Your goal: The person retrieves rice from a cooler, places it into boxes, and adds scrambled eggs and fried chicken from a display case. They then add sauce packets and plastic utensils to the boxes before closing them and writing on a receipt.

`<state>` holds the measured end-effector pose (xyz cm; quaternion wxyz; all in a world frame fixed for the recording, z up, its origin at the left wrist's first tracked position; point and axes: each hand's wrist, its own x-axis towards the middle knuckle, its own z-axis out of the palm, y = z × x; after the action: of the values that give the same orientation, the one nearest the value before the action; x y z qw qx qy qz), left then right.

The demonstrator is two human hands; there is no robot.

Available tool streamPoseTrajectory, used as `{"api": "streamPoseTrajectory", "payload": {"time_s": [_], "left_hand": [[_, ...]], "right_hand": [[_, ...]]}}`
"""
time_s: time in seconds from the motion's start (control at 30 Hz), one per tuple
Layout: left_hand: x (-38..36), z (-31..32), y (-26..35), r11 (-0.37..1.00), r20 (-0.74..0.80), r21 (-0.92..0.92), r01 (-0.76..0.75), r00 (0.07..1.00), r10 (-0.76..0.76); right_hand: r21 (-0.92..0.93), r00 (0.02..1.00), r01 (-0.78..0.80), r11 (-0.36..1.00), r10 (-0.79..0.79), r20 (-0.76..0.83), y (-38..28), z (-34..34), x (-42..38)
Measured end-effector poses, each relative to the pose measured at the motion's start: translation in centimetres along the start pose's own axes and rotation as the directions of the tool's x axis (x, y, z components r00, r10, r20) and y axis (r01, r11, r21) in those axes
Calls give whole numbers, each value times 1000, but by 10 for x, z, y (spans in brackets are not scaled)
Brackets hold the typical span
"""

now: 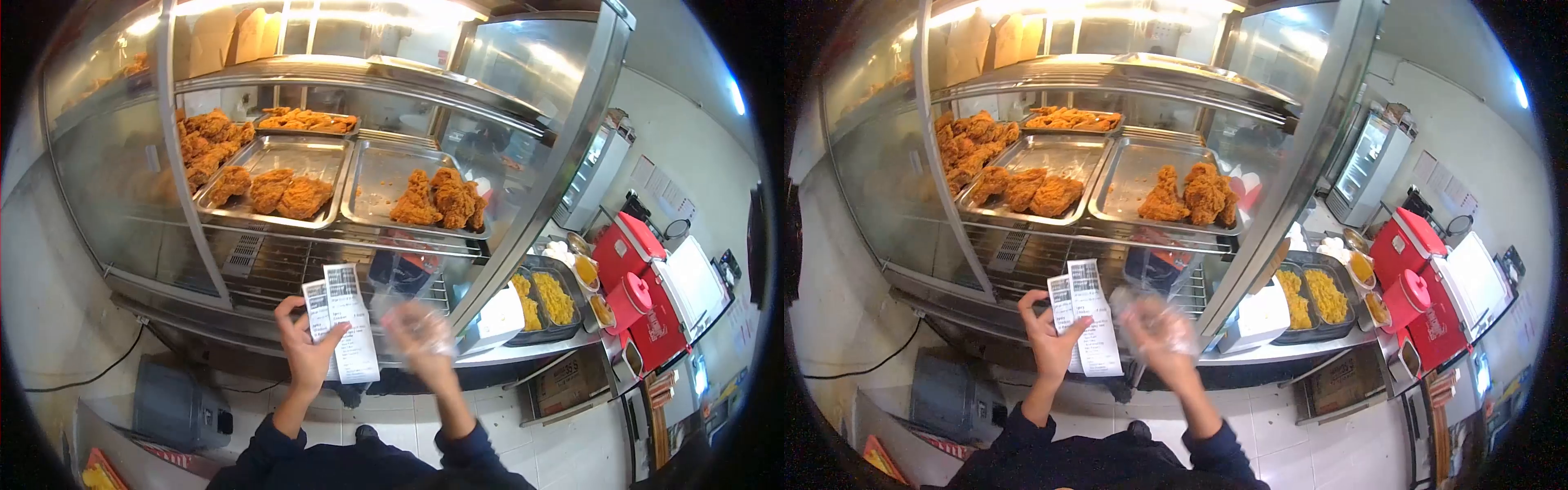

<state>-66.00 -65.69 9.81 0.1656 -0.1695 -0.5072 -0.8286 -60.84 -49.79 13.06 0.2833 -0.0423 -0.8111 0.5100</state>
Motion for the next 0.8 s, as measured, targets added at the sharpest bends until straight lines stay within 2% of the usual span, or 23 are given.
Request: {"api": "streamPoseTrajectory", "payload": {"time_s": [0.03, 0.07, 0.1, 0.13, 0.2, 0.23, 0.27, 0.3, 0.33, 0.4, 0.5, 0.53, 0.57, 0.6, 0.67, 0.7, 0.73, 0.8], "left_hand": [[4, -11, 4, 981, 104, 188, -42, 994, 22], [8, -18, 10, 926, 209, 364, -100, 978, 24], [13, -22, 18, 906, 213, 406, -121, 976, 35], [14, -23, 27, 904, 201, 412, -119, 979, 37], [15, -25, 42, 940, 155, 336, -50, 988, -3], [15, -30, 46, 938, 141, 342, -49, 990, 0], [15, -37, 50, 941, 166, 332, -58, 986, 2], [15, -43, 54, 944, 189, 324, -69, 982, 7], [15, -49, 61, 940, 167, 335, -67, 986, 10], [13, -58, 73, 943, 210, 325, -77, 978, 8], [7, -73, 86, 937, 240, 343, -60, 970, -25], [5, -76, 91, 942, 252, 331, -49, 967, -38], [3, -79, 94, 940, 240, 338, -50, 970, -34], [0, -84, 97, 944, 244, 329, -38, 969, -46], [-4, -91, 102, 945, 230, 327, -30, 972, -49], [-6, -94, 105, 943, 221, 332, -36, 974, -40], [-9, -97, 108, 941, 209, 337, -43, 977, -30], [-17, -103, 115, 938, 153, 346, -26, 988, -29]], "right_hand": [[-205, 939, 285, 936, -316, -135, -7, -5, 21], [-244, 904, 364, 899, -404, -140, -19, -13, 46], [-445, 789, 495, 747, -600, -129, -35, -17, 76], [-621, 638, 572, 536, -766, -73, -51, -19, 104], [-820, 676, 450, 355, -735, 53, -76, -11, 141], [-811, 673, 464, 356, -737, 61, -73, -6, 156], [-869, 797, 419, 263, -566, 213, -61, 0, 173], [-905, 877, 399, 150, -351, 329, -56, 7, 185], [-893, 867, 422, 155, -356, 348, -66, 13, 190], [-917, 938, 332, 221, 24, 345, -89, 24, 193], [-847, 898, 433, 309, -64, 435, -79, 34, 202], [-819, 891, 450, 357, -114, 440, -77, 37, 204], [-806, 910, 413, 424, -177, 374, -71, 42, 203], [-798, 904, 426, 426, -182, 386, -63, 43, 207], [-789, 836, 548, 277, -223, 502, -54, 44, 216], [-801, 883, 468, 373, -232, 408, -55, 48, 217], [-787, 871, 490, 374, -244, 427, -51, 48, 220], [-667, 805, 587, 458, -414, 425, -31, 36, 235]]}}
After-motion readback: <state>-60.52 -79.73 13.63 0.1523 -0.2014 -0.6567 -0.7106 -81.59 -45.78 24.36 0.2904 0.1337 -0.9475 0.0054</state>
